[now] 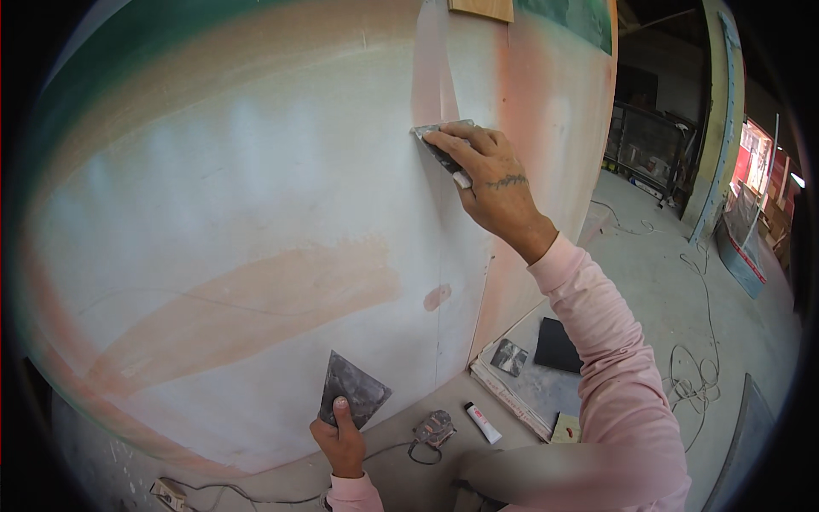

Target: Applying and smoothing putty/filler onto a wall surface using spatulas.

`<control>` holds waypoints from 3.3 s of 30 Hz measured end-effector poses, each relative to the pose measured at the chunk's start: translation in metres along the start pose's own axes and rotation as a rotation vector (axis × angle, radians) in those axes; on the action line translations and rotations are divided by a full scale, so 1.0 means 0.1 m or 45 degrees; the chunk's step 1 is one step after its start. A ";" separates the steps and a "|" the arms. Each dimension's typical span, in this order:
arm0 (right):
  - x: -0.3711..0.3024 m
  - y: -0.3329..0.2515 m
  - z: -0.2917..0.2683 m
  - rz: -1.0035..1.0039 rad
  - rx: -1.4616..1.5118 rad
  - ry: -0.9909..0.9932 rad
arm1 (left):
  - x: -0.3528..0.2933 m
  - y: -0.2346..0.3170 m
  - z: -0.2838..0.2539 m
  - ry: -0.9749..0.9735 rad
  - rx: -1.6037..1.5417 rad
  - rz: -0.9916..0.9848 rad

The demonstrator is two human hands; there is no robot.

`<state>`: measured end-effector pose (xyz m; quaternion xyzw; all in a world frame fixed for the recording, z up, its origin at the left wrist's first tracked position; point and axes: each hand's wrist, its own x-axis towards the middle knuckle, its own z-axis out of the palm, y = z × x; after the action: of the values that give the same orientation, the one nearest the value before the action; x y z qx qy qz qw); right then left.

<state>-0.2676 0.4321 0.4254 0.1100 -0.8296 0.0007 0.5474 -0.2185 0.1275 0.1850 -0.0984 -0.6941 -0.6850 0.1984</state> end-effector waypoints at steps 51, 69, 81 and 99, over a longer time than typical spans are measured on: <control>-1.76 -1.61 0.01 0.200 1.492 -0.787 | -0.12 0.07 -0.07 -0.017 -1.294 -0.788; -2.37 -1.26 0.25 0.073 0.971 -1.052 | -0.12 0.28 -0.10 -0.149 -1.168 -0.557; -2.40 -1.57 -0.14 1.591 2.166 -0.762 | -0.17 0.07 -0.08 -0.145 -0.506 -0.143; -1.24 -0.32 -0.01 0.200 0.384 -0.033 | -0.34 -0.05 0.12 -0.184 -0.150 -0.084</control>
<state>-0.2139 0.4232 0.3089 0.1256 -0.8332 0.1667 0.5121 -0.1922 0.1440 0.1665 -0.1361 -0.6680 -0.7219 0.1189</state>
